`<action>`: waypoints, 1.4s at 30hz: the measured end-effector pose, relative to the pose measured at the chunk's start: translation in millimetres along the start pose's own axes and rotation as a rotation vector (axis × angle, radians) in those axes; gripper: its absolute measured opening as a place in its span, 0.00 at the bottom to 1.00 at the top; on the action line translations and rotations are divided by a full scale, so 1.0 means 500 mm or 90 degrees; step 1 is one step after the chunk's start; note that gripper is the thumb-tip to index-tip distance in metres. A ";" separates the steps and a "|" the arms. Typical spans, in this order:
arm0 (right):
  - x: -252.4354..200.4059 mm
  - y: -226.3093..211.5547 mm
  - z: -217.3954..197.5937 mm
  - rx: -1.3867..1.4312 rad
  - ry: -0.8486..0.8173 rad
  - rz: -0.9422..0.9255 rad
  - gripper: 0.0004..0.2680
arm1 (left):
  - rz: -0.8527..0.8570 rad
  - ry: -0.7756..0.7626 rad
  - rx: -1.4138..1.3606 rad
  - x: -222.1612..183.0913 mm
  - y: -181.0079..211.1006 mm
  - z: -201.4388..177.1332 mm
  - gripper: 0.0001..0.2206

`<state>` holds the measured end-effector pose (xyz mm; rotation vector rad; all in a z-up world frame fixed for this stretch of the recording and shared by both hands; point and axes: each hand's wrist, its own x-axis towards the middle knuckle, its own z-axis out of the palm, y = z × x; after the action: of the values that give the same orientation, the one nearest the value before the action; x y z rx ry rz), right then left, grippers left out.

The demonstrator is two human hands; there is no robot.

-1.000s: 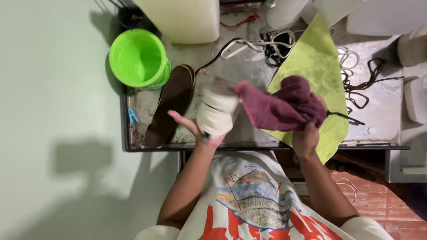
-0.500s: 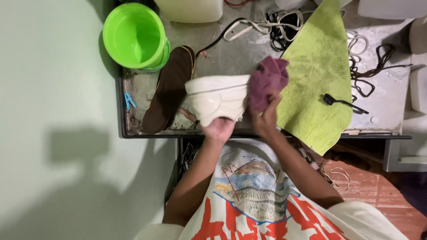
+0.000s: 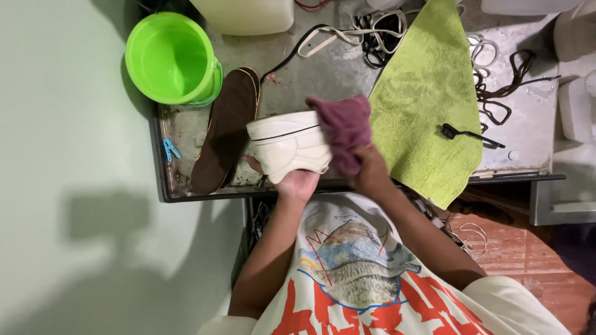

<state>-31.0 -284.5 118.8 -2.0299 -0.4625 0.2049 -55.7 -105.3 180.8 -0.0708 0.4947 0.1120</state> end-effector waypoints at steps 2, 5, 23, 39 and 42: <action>-0.010 0.007 -0.039 -0.054 0.041 0.130 0.10 | 0.004 0.008 0.002 -0.009 0.001 -0.010 0.56; -0.012 0.129 -0.019 -0.116 0.210 -0.001 0.15 | 0.012 -0.001 0.010 0.012 0.010 -0.017 0.56; 0.050 -0.085 0.028 -0.133 -0.051 -0.301 0.22 | 0.044 -0.021 0.037 0.076 0.092 -0.122 0.52; 0.053 -0.127 0.057 0.029 0.170 -0.286 0.18 | 0.054 -0.023 0.070 0.002 -0.049 0.032 0.49; 0.071 -0.113 0.076 0.004 0.154 -0.318 0.18 | 0.059 -0.018 0.080 -0.011 -0.043 0.029 0.49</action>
<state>-24.8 -215.1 151.6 -1.8375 -0.7901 -0.3388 -51.1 -125.8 197.1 0.0766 0.4759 0.1726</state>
